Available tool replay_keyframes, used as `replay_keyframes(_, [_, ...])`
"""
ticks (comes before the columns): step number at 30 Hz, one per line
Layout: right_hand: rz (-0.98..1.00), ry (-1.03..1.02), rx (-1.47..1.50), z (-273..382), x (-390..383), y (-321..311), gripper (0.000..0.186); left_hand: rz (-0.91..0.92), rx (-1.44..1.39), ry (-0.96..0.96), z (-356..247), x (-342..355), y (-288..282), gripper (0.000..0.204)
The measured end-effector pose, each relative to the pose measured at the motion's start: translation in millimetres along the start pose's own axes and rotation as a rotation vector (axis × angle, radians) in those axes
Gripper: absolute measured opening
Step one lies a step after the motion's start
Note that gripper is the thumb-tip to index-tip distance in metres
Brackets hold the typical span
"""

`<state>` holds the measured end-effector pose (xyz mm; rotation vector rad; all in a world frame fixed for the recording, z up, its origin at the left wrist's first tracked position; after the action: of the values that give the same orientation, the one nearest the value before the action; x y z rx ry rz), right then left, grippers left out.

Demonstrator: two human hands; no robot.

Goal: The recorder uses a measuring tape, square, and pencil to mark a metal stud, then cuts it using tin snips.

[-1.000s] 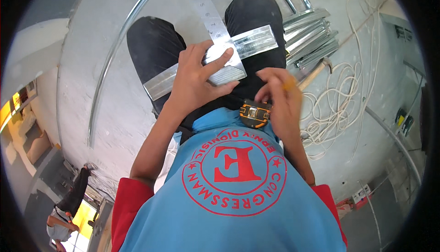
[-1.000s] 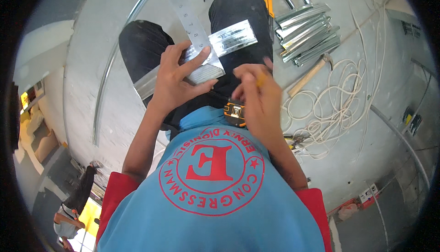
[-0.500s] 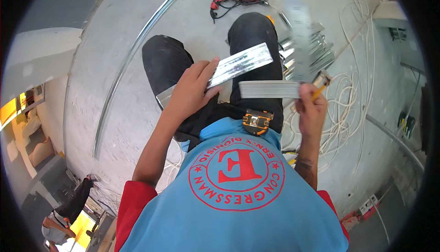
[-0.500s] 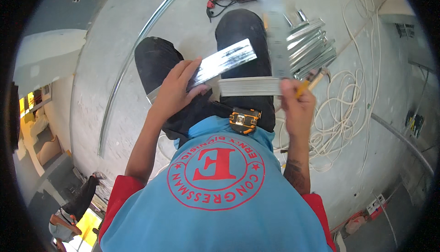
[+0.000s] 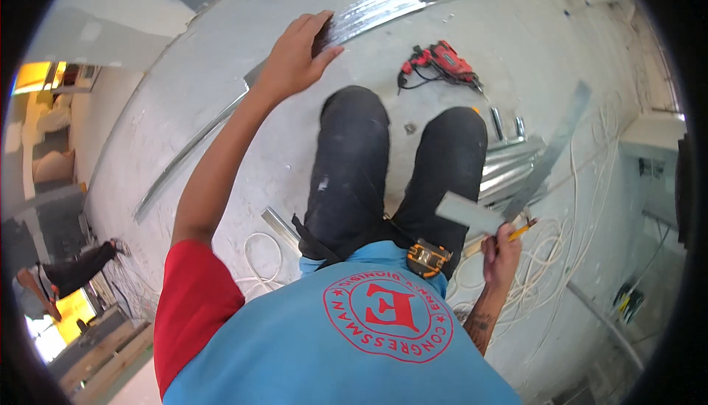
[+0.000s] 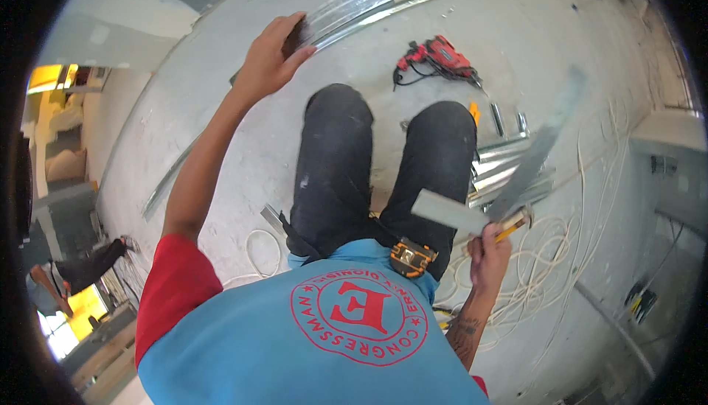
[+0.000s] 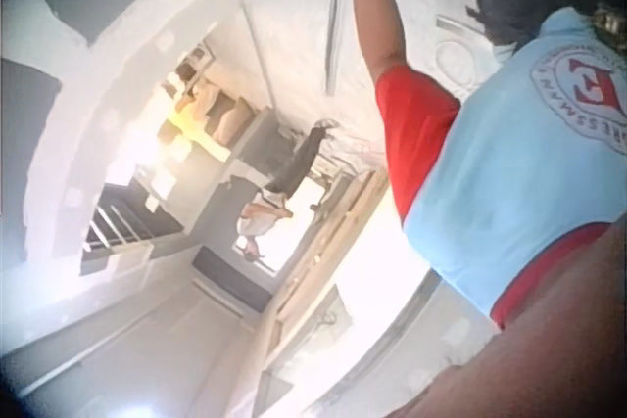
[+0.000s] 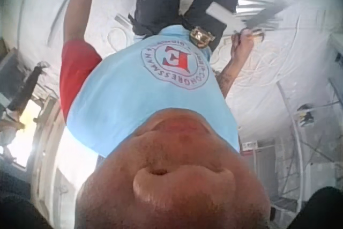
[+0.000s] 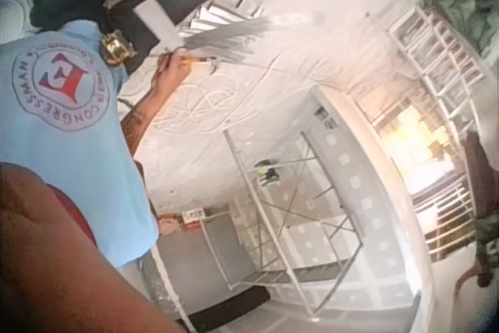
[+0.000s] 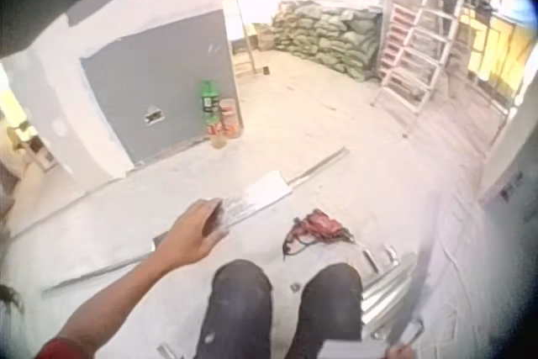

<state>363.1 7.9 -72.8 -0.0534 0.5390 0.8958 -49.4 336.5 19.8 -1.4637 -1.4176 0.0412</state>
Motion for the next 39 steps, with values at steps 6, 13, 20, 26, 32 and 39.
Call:
replay_keyframes(6, [0.075, 0.179, -0.482, -35.1, -0.9, 17.7, 0.033, 0.5, 0.303, -0.474, 177.7, -153.0, 165.5, 0.057])
replay_keyframes(13, [-0.001, 0.208, -0.723, -23.3, -4.1, 6.0, 0.034, 0.477, 0.387, -0.578, 214.7, -271.3, 238.6, 0.061])
replay_keyframes(20, [0.041, 0.182, -0.779, -18.2, -0.6, 8.4, 0.027, 0.477, 0.351, -0.553, 235.1, -263.0, 224.3, 0.065])
replay_keyframes(26, [0.075, 0.201, -0.733, -22.5, 1.8, 1.4, 0.03, 0.39, 0.35, -0.569, 251.3, -286.7, 222.5, 0.074])
replay_keyframes(32, [0.054, 0.188, -0.617, -21.4, 2.8, -4.1, 0.04, -0.017, -0.073, -1.062, 235.0, -249.8, 131.8, 0.043])
replay_keyframes(39, [-0.446, 0.141, -0.387, -74.6, 99.8, -103.2, 0.043, 0.26, -0.212, -0.231, -174.7, -105.1, 76.0, 0.077])
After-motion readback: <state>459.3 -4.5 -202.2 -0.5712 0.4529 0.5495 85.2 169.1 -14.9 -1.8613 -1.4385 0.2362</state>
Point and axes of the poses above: each hand's wrist, its own x-axis towards the middle knuckle, its own y-axis out of the palm, z = x × y, the point moved 8 cm from there along x, towards the middle knuckle, and after that the axes turned 10 degrees about -z, right-handed, at the moved point
